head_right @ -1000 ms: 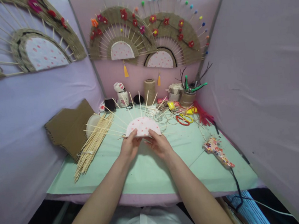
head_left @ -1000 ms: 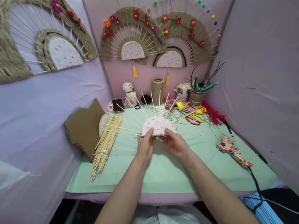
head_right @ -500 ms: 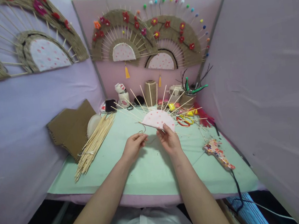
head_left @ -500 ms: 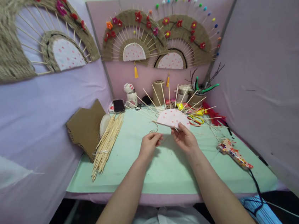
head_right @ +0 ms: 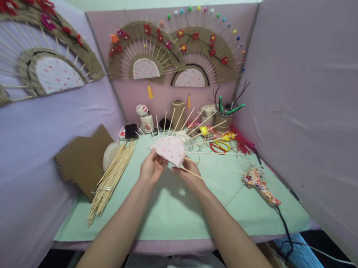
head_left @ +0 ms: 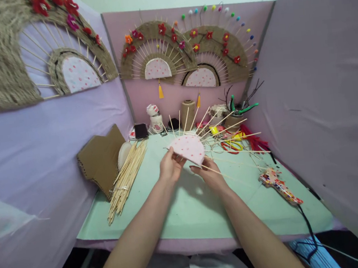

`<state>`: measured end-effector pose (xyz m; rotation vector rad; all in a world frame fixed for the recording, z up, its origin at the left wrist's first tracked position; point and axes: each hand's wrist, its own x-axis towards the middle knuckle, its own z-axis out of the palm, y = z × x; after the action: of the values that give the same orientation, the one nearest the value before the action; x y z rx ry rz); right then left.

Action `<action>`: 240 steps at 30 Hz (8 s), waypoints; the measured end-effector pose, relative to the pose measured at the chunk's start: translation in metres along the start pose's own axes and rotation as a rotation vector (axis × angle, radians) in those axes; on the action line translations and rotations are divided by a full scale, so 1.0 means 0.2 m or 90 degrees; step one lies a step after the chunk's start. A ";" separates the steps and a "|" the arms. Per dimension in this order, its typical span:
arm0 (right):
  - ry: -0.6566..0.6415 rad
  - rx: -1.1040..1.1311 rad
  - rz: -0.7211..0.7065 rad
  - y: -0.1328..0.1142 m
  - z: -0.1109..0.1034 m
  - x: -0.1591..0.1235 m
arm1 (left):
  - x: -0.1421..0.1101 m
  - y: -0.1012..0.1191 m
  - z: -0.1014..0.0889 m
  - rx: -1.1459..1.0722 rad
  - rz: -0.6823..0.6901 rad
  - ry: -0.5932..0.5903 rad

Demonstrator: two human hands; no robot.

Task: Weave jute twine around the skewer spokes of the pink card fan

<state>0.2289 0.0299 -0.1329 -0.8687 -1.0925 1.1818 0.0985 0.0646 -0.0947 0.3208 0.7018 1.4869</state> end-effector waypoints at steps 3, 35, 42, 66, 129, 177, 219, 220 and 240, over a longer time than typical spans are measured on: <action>-0.045 -0.056 0.009 -0.01 -0.01 0.00 | 0.10 0.19 0.06 0.047 0.001 0.022; -0.501 0.000 0.354 -0.17 -0.21 0.18 | -0.22 0.44 -0.12 0.438 -0.234 -0.166; -0.341 -0.095 0.328 -0.28 -0.35 0.46 | -0.22 0.43 -0.12 0.445 -0.253 -0.171; -0.075 -0.451 0.010 -0.34 -0.68 0.70 | 0.05 0.29 -0.22 0.371 0.182 0.021; -0.274 -0.842 -0.681 -0.73 0.41 0.33 | -0.10 0.21 0.16 0.340 0.499 -0.134; -0.389 -0.265 0.063 -0.24 -0.13 0.24 | -0.34 0.99 0.06 0.555 0.252 -0.185; 0.087 -0.313 -0.460 -0.48 0.42 -0.11 | -0.12 0.03 -0.05 0.615 0.914 -0.163; 0.089 -0.302 -0.448 -0.46 0.43 -0.11 | -0.12 0.03 -0.06 0.614 0.924 -0.164; 0.086 -0.123 -0.197 -0.39 0.45 -0.03 | -0.14 0.07 -0.09 0.598 0.825 -0.120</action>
<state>0.1625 0.0071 -0.0356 -0.8759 -1.1943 0.7609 0.0775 0.0350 -0.0939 1.8797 1.0798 2.1414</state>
